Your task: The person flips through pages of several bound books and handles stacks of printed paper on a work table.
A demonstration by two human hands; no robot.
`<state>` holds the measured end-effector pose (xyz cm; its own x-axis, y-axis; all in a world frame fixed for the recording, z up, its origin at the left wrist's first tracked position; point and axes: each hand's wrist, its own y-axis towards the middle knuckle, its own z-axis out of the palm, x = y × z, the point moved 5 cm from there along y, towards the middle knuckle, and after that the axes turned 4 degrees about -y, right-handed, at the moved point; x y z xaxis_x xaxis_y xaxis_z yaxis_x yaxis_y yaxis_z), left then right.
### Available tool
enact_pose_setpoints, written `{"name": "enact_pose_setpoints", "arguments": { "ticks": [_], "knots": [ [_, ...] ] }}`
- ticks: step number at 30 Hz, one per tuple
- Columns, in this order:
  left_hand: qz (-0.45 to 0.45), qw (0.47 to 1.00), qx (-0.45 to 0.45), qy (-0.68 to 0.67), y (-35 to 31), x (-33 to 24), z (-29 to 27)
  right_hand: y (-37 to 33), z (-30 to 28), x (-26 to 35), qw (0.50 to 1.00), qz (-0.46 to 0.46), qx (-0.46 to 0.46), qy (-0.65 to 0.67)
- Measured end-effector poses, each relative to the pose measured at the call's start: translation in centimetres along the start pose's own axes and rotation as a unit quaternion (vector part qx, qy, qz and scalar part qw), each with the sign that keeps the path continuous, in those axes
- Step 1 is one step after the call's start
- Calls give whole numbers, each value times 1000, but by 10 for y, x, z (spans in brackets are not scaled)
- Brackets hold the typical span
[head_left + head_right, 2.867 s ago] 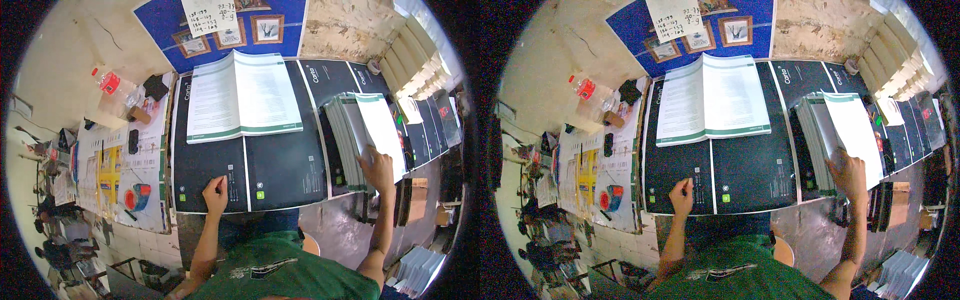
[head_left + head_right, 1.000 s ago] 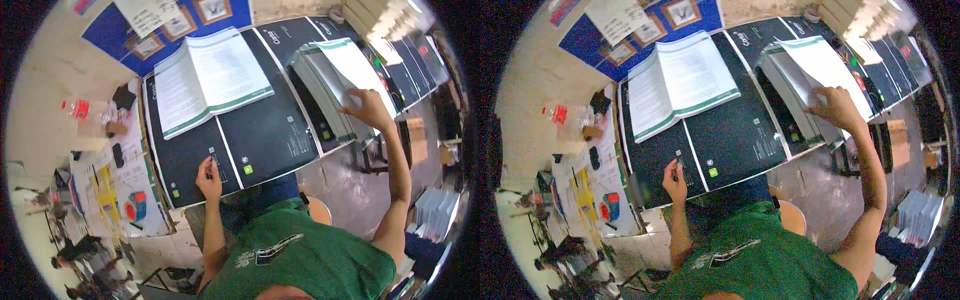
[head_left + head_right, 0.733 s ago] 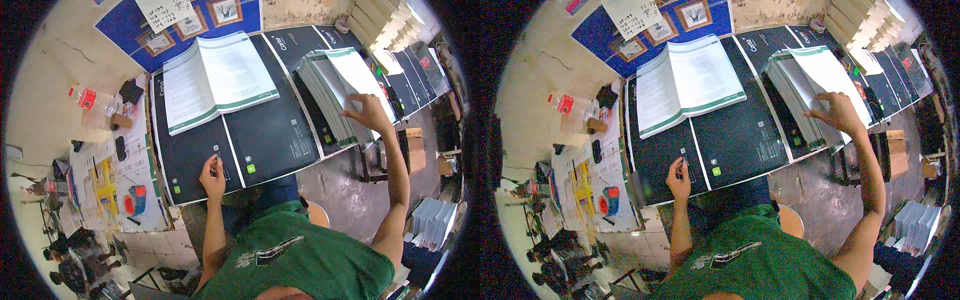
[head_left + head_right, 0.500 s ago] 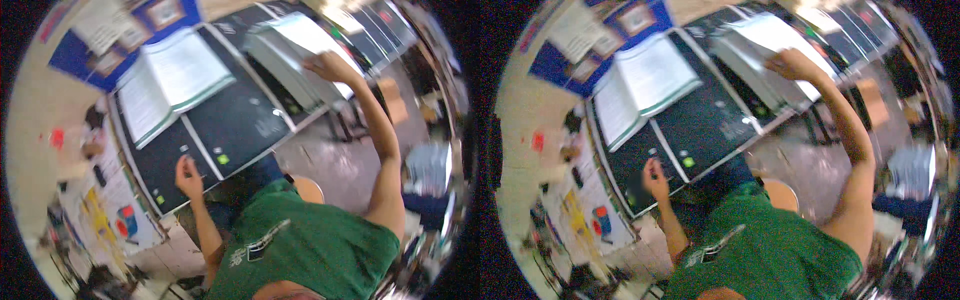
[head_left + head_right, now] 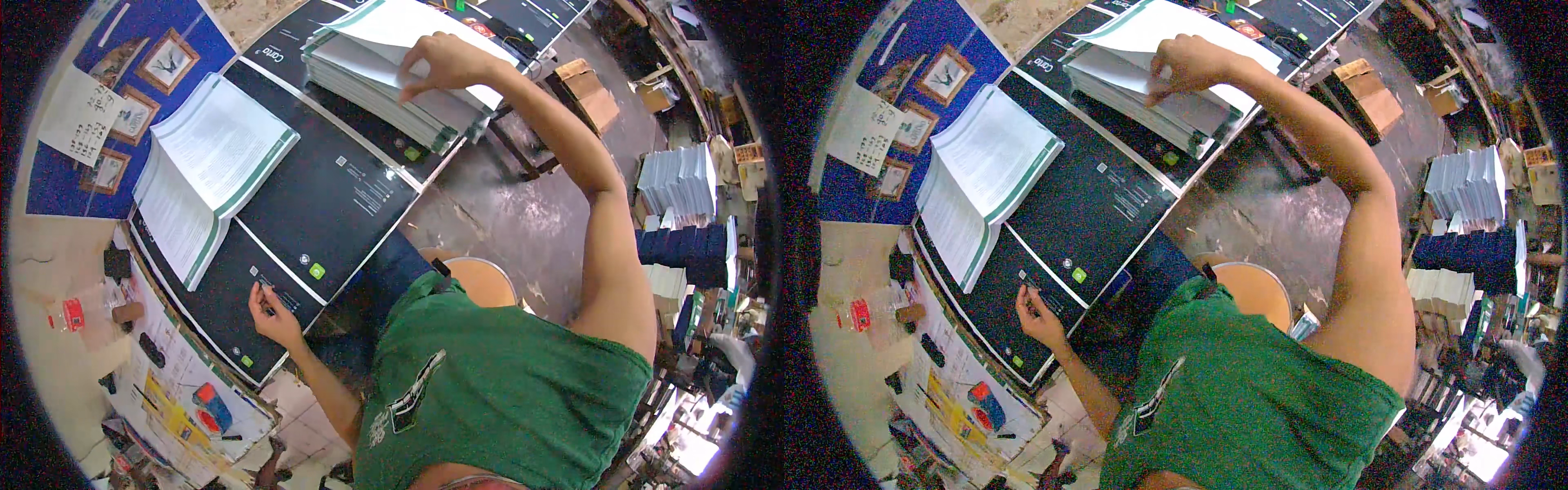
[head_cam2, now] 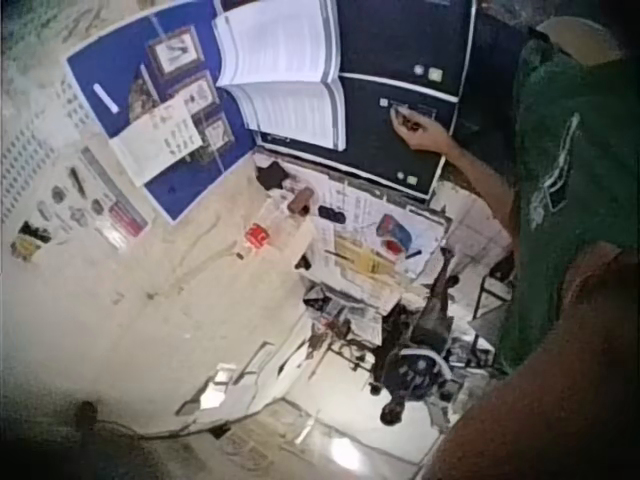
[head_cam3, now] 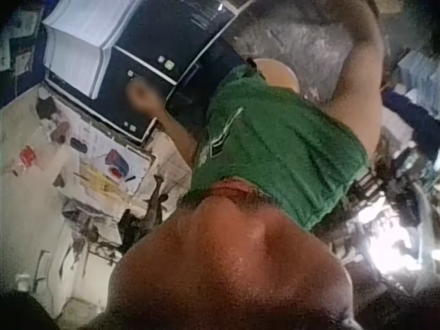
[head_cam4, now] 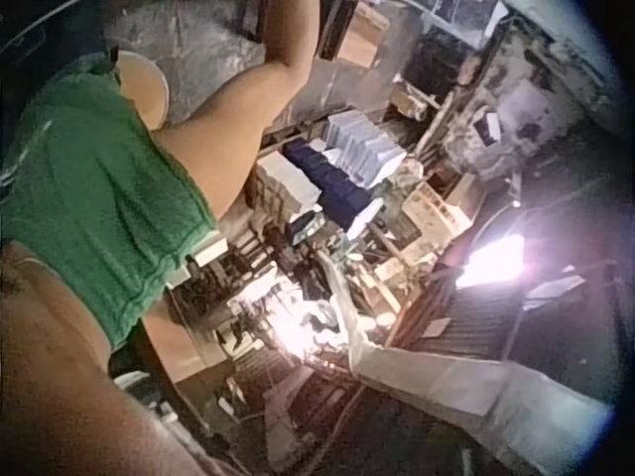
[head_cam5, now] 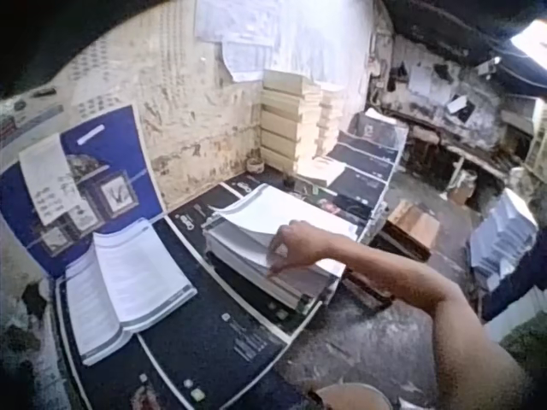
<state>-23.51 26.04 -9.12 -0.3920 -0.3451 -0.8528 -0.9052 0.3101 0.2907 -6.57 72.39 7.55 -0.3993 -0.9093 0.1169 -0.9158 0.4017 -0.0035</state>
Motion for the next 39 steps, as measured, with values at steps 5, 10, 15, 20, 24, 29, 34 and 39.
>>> {"name": "enact_pose_setpoints", "arguments": {
  "ticks": [5,10,15,20,24,29,34,39],
  "knots": [
    [14,1000,0,17,2,2,2,7,-1,-19,995,-39,40,86],
    [2,1000,-2,17,1,1,3,5,-3,-16,995,-24,40,83],
    [-8,1000,-3,-3,1,1,5,1,-4,-21,998,-35,17,53],
    [-15,1000,-4,-17,-1,15,0,-6,-3,24,994,69,-49,-74],
    [-7,1000,-10,-13,0,5,-2,7,-25,21,957,16,-16,-290],
    [-7,999,9,-30,5,-2,6,41,-144,-61,938,-210,84,-264],
    [-20,1000,-1,-9,0,14,-3,43,-300,-55,900,0,-34,-434],
    [3,999,-24,-33,-2,12,-10,4,-343,57,943,-64,-64,-320]
  ]
}}
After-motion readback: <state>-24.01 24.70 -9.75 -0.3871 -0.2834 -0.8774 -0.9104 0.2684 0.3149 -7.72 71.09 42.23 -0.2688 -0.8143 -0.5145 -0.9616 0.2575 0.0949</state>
